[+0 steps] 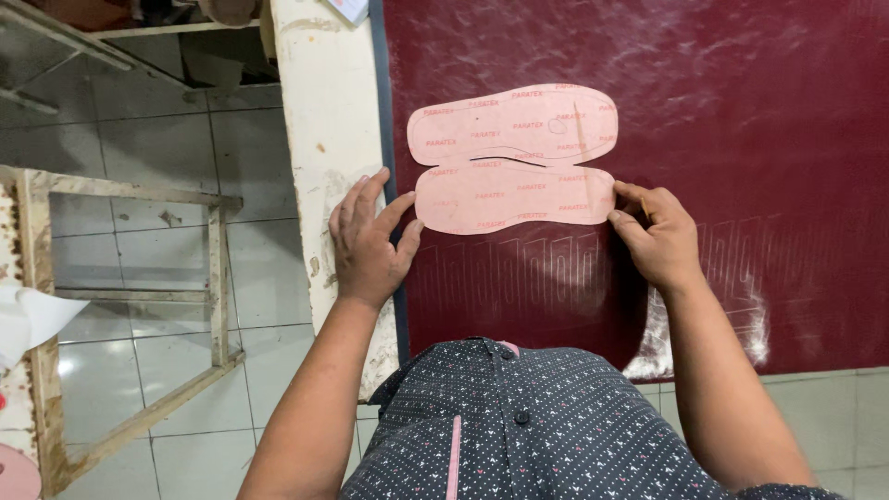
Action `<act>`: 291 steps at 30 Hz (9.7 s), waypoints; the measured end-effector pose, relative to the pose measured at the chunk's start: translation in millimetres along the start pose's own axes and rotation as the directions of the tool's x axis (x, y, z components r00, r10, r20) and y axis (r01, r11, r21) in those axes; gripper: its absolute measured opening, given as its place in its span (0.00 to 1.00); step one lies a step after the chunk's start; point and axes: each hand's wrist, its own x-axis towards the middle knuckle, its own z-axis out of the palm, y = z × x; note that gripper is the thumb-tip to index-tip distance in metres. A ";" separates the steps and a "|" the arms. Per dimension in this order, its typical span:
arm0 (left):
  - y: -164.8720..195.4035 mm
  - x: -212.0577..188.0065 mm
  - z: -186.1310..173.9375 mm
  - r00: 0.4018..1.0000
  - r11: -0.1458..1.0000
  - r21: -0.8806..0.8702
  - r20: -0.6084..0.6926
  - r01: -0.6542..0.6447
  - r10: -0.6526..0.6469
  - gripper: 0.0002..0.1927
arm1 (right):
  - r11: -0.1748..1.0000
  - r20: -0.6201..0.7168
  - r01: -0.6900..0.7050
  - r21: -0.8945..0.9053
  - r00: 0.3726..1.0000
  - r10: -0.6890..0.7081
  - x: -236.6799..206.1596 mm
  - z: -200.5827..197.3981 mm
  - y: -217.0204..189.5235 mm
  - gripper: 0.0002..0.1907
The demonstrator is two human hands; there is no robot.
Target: The person spreads a large red material sheet over the work table, then picks up pink paper shoe patterns from a nearby table and lays them on the sheet. They hold the patterns flat with one hand and trace around their edges with a pointed stylus, repositioning the patterns to trace additional outlines on the sheet.
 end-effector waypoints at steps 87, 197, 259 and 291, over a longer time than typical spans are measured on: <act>4.1 17.4 -6.3 1.000 0.998 0.051 0.008 0.021 -0.021 0.22 | 0.827 -0.092 -0.115 0.551 0.976 0.197 189.3 33.2 -35.1 0.12; 22.0 6.0 13.5 0.999 0.999 -0.013 0.039 0.037 -0.036 0.20 | 0.994 -0.070 -0.093 -0.062 0.994 0.088 -1.7 -6.5 -2.6 0.23; 94.3 -3.8 33.5 1.000 0.997 0.077 -0.019 0.003 -0.002 0.24 | 0.964 -0.396 -0.108 -0.242 0.918 0.004 -149.0 -105.6 88.5 0.08; 81.7 7.0 42.3 1.000 0.999 0.051 -0.017 -0.002 0.003 0.23 | 0.940 -0.046 0.046 -0.338 0.997 -0.066 -5.2 -74.7 26.6 0.21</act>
